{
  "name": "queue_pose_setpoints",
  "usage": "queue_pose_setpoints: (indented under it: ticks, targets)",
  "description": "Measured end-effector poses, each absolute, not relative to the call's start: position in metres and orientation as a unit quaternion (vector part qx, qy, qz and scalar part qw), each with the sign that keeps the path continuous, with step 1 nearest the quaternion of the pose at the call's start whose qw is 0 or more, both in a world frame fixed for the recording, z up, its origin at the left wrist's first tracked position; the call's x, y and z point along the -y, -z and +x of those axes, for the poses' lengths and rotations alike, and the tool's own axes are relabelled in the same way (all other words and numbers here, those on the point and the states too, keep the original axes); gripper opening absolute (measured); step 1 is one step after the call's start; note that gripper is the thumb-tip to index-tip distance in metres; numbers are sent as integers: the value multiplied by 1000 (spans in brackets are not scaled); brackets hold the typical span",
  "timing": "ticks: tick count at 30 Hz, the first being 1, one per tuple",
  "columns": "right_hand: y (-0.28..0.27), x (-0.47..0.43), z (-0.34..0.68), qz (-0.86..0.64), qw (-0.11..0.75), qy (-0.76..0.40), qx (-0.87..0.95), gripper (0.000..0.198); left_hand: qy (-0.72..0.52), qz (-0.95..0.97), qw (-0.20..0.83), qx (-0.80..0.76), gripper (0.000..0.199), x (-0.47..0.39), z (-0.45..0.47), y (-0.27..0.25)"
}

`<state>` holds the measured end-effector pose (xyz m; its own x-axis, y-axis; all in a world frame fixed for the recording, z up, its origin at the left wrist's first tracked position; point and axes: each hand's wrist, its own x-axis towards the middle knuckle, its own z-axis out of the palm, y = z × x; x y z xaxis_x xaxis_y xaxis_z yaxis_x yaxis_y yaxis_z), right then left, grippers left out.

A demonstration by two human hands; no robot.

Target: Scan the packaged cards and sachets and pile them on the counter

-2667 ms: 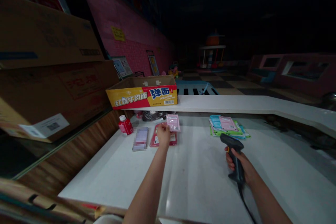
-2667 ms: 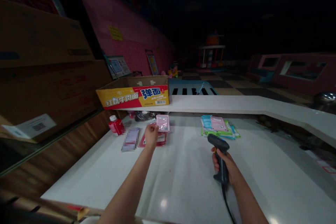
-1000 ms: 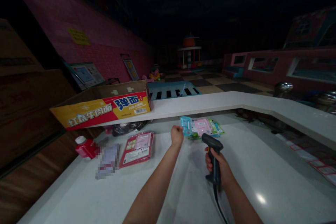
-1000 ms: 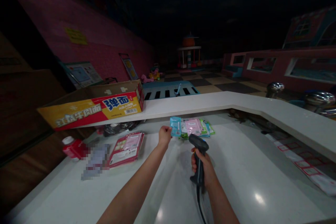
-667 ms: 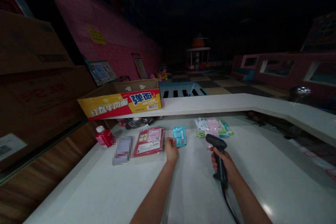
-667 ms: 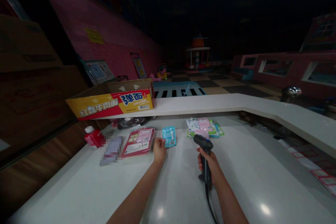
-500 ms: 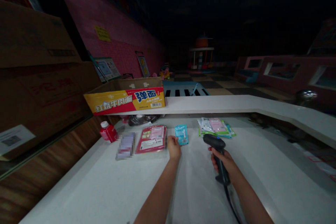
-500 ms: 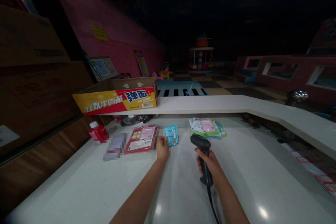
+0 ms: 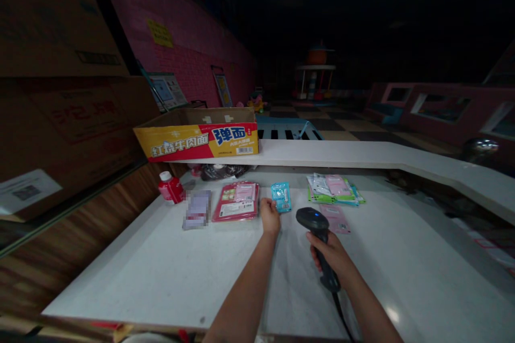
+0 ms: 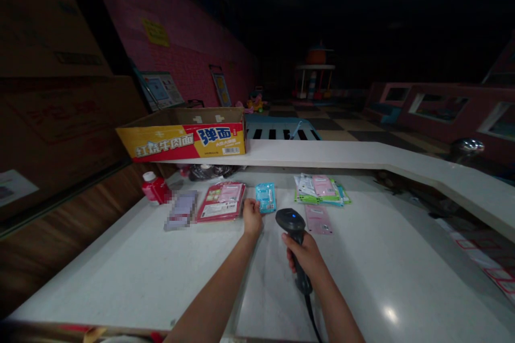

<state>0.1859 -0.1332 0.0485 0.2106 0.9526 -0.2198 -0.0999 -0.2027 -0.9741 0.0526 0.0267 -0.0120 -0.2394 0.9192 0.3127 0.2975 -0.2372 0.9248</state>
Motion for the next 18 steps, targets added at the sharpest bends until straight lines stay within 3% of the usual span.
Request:
queue_pose_setpoints:
  ticks: [18]
  targets:
    - [-49, 120, 216, -549, 543, -539, 338, 41, -555, 556, 285, -549, 11, -26, 53, 11]
